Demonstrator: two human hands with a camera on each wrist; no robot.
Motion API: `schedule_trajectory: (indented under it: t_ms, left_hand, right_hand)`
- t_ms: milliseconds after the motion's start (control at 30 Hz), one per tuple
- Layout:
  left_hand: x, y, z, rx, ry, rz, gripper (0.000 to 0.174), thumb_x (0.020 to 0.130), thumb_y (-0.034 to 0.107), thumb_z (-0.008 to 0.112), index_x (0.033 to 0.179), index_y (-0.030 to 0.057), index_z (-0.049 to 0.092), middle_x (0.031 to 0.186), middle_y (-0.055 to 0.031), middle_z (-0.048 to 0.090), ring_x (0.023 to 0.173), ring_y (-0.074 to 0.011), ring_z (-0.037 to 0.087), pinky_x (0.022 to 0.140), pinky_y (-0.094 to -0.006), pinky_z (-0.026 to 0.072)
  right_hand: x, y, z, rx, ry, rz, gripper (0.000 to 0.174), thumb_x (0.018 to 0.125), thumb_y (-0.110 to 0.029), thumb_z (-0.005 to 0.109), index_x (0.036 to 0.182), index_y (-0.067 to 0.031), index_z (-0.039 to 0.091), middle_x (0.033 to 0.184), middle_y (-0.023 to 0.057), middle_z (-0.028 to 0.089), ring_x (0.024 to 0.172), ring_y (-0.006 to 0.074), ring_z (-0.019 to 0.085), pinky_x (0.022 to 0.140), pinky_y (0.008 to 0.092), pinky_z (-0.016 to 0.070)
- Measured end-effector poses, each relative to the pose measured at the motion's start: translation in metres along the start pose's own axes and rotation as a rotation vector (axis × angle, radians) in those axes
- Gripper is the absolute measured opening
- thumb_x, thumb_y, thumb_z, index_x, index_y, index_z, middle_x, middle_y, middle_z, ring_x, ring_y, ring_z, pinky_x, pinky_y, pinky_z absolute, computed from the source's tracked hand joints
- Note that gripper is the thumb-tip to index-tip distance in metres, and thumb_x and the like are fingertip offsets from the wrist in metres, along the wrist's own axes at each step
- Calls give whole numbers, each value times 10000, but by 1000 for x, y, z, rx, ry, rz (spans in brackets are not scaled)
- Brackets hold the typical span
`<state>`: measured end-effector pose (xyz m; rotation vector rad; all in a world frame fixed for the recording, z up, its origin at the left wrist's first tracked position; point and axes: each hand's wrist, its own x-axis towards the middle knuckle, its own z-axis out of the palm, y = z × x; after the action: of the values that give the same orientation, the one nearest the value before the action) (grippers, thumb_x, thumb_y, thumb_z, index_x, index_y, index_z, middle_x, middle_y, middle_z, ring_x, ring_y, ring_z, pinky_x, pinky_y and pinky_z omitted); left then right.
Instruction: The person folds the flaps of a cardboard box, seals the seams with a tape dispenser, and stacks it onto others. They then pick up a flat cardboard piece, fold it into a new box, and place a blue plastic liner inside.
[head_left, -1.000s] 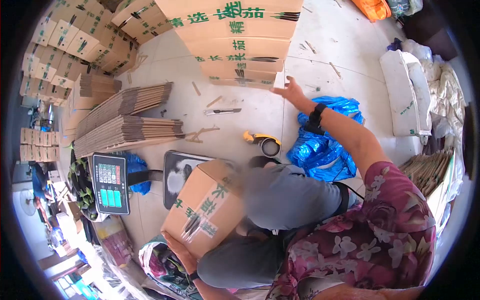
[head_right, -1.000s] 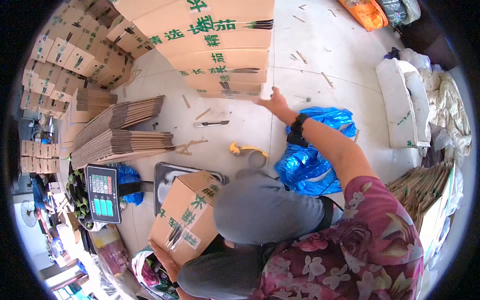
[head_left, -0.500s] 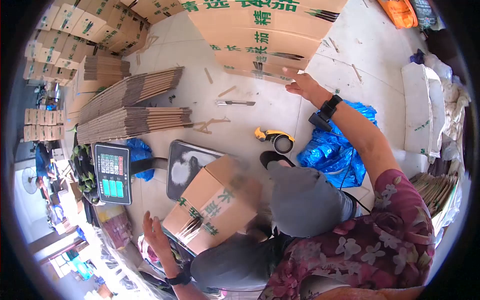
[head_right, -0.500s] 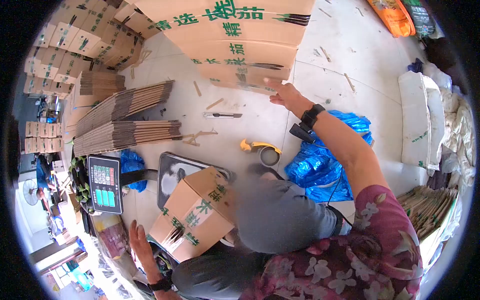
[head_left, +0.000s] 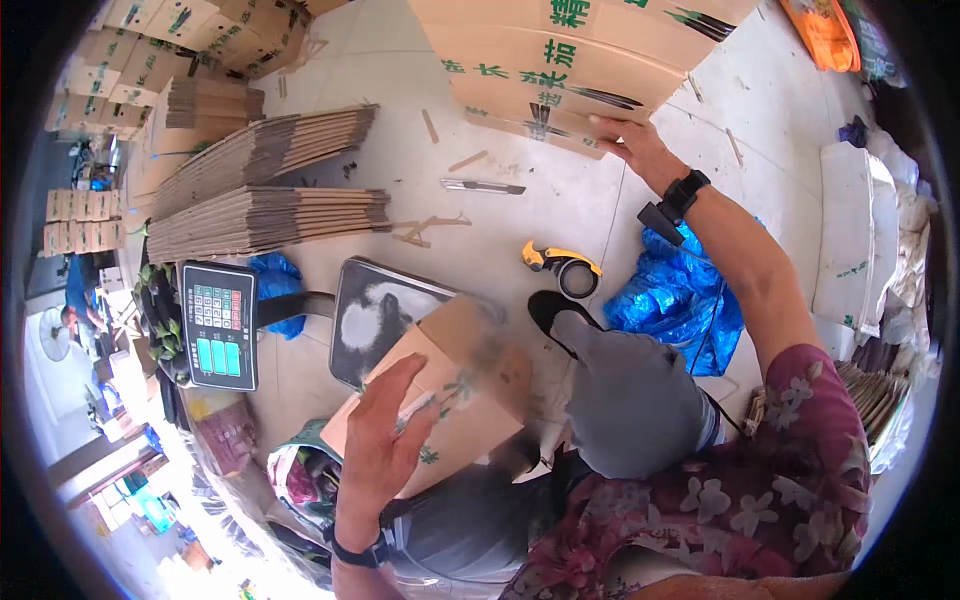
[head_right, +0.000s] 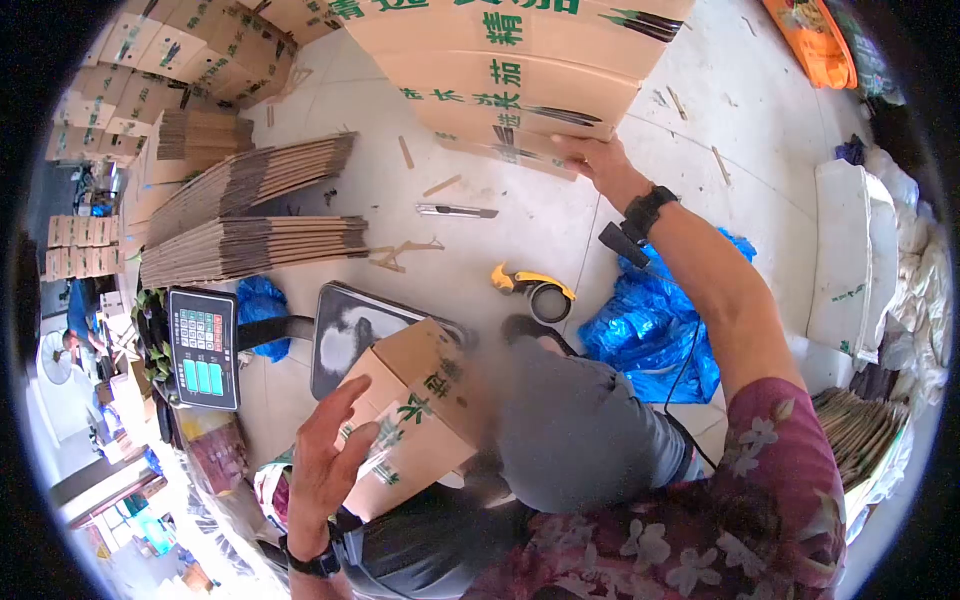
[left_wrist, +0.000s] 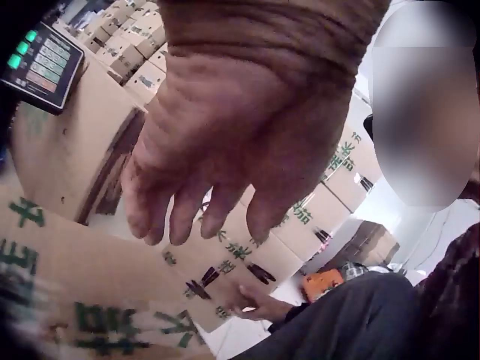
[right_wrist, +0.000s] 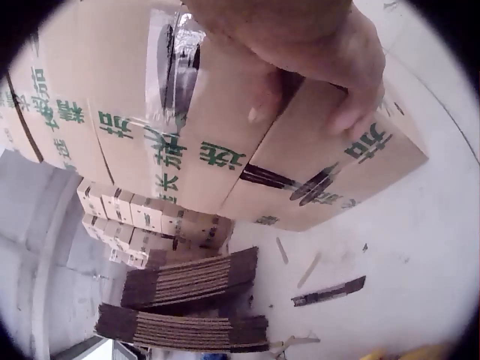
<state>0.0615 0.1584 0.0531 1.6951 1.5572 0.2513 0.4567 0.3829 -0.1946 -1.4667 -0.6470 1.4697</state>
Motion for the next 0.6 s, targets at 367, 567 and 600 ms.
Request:
schedule_trajectory:
  t_ms: [367, 567, 600]
  left_hand:
    - [-7, -46, 15, 121, 136, 79, 463, 906, 223, 644, 1288, -20, 545, 1246, -231, 609, 1156, -357, 588, 979, -396, 444]
    - [-24, -81, 12, 80, 247, 5, 478, 909, 293, 614, 1267, -18, 557, 1187, -240, 637, 1137, -358, 609, 912, -414, 483]
    - [-24, -83, 10, 119, 248, 27, 478, 903, 300, 619, 1259, -14, 563, 1169, -243, 642, 1119, -368, 617, 903, -417, 489]
  right_hand:
    - [10, 12, -10, 6, -75, -13, 507, 797, -184, 801, 1231, -64, 567, 1137, 95, 606, 1040, 219, 601, 799, 321, 588]
    - [-28, -9, -23, -395, 10, 196, 636, 818, -352, 770, 1257, 24, 504, 1168, 171, 567, 1095, 274, 592, 777, 341, 576]
    - [-40, -14, -27, -456, -7, 167, 619, 825, -342, 764, 1252, 30, 514, 1179, 173, 569, 1112, 290, 589, 791, 356, 571]
